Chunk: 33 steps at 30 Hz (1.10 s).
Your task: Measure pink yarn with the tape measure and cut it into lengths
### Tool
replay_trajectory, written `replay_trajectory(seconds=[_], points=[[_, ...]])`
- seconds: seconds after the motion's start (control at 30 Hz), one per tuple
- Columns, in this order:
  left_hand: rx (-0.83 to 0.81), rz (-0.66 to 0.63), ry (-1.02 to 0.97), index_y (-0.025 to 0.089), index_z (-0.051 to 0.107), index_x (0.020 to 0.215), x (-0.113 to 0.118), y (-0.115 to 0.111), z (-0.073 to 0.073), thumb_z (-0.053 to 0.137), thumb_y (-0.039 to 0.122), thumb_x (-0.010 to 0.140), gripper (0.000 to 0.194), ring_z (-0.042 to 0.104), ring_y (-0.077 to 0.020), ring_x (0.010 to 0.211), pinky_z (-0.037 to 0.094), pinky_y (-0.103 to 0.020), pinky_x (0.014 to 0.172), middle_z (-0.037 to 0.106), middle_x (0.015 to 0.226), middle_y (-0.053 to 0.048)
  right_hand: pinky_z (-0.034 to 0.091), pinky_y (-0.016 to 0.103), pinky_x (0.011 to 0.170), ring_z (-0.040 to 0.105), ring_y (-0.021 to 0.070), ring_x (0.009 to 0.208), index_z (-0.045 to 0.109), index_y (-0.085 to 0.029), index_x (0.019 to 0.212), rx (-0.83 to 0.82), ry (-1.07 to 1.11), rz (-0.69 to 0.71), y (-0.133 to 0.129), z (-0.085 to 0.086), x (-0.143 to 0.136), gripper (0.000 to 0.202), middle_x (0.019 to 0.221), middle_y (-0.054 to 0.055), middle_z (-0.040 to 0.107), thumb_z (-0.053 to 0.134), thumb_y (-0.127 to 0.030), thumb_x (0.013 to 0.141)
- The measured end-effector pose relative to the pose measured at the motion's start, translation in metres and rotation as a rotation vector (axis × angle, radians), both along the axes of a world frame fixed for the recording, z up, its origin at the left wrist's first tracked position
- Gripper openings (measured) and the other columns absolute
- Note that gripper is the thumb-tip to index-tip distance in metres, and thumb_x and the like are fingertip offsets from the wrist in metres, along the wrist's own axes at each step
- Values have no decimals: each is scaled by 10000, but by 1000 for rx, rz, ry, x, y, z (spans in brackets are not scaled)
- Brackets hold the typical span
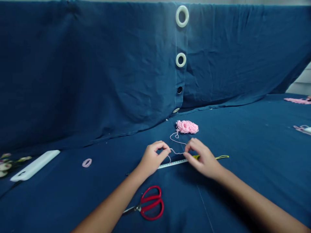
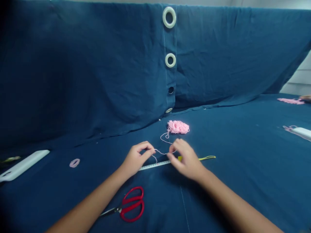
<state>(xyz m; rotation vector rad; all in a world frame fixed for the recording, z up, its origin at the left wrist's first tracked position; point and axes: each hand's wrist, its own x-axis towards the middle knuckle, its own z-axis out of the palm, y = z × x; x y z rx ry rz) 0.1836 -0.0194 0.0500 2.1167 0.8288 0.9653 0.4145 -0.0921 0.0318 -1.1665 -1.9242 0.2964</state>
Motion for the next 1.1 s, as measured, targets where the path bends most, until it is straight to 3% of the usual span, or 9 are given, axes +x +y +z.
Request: replay_trajectory(seconds=[0.13, 0.27, 0.37, 0.47, 0.57, 0.7, 0.83, 0.97, 1.1], points=[[-19, 87, -18, 186, 691, 764, -74, -2, 7, 640, 286, 939, 207, 605, -194, 825, 432, -317, 833, 661, 813, -25, 415, 375, 883, 544, 216, 918, 670, -222, 1029, -80, -239, 275, -34, -1, -65, 206, 968, 39, 622, 636, -416, 968], [-138, 194, -88, 188, 698, 761, -139, -11, -5, 653, 331, 924, 221, 614, -205, 866, 429, -316, 857, 669, 868, -35, 423, 384, 851, 542, 242, 951, 711, -224, 1100, -107, -464, 344, -47, -7, -107, 309, 1030, 62, 627, 660, -490, 952], [-281, 281, -208, 189, 699, 759, -167, -22, -17, 662, 336, 894, 204, 628, -239, 997, 423, -335, 953, 704, 966, -55, 431, 389, 845, 543, 255, 965, 727, -230, 1129, -84, -551, 350, -44, -8, -120, 325, 1038, 66, 619, 722, -477, 917], [-409, 305, -295, 181, 680, 752, -176, -33, -25, 653, 302, 878, 177, 602, -266, 1141, 387, -352, 1029, 725, 1111, -87, 446, 388, 853, 560, 257, 969, 721, -219, 1069, -109, -567, 426, -42, -4, -125, 221, 1043, 64, 624, 742, -370, 909], [-526, 235, -403, 174, 662, 778, -178, -38, -29, 624, 264, 892, 150, 573, -265, 1218, 387, -344, 1022, 706, 1249, -112, 461, 348, 836, 593, 221, 947, 678, -212, 1068, -266, -423, 565, -44, 1, -125, 141, 1081, 61, 637, 660, -295, 957], [-674, 90, -606, 172, 629, 792, -177, -37, -35, 607, 232, 910, 134, 570, -254, 1226, 430, -335, 955, 682, 1296, -128, 446, 259, 708, 593, 145, 799, 592, -215, 1078, -714, 121, 670, -44, -1, -131, 207, 994, 36, 671, 615, -407, 1004], [-775, 2, -717, 177, 620, 825, -173, -39, -37, 601, 252, 946, 144, 598, -238, 1168, 449, -323, 904, 692, 1227, -117, 266, 198, 465, 394, 55, 465, 483, -202, 1002, -1067, 664, 791, -33, -18, -150, 437, 769, 18, 689, 646, -604, 950], [-796, -1, -710, 175, 622, 848, -168, -44, -37, 604, 272, 981, 166, 614, -211, 1083, 439, -287, 848, 698, 1143, -111, 225, 191, 426, 349, 49, 400, 498, -183, 976, -1076, 805, 900, -23, -36, -162, 518, 668, 44, 700, 515, -701, 981], [-784, 15, -710, 174, 623, 893, -166, -46, -35, 603, 299, 1004, 169, 613, -200, 1037, 434, -296, 860, 697, 1148, -117, 219, 175, 403, 382, 56, 403, 511, -167, 1038, -1075, 725, 928, -24, -41, -161, 580, 667, 57, 710, 478, -743, 975]])
